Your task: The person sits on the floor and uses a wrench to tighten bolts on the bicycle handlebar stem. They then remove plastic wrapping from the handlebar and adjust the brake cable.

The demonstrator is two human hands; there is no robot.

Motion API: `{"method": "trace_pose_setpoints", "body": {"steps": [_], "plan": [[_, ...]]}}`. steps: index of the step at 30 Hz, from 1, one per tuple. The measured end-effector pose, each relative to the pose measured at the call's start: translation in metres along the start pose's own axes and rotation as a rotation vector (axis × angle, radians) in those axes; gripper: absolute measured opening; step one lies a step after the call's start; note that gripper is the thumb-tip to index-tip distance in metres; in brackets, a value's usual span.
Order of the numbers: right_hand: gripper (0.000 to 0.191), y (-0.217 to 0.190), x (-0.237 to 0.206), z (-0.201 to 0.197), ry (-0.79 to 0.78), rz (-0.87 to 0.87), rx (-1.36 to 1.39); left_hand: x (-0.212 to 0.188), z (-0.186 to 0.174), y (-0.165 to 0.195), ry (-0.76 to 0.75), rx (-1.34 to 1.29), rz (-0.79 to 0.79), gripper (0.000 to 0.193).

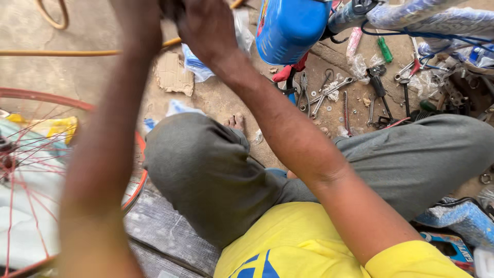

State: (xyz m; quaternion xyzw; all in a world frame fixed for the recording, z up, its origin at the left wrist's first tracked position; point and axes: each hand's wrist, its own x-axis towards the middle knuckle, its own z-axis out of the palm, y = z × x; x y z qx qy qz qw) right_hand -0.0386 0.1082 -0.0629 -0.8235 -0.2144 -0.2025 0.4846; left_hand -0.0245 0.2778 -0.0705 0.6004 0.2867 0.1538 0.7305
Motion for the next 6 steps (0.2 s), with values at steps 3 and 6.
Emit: {"method": "trace_pose_setpoints", "body": {"steps": [3, 6], "plan": [[0.014, 0.034, -0.069, 0.014, -0.21, 0.15, -0.165, -0.041, 0.001, -0.106, 0.015, 0.072, -0.097, 0.041], [0.02, 0.068, -0.141, 0.011, -0.384, 0.302, -0.133, -0.086, -0.011, -0.198, -0.074, 0.036, -0.268, 0.062]]}}
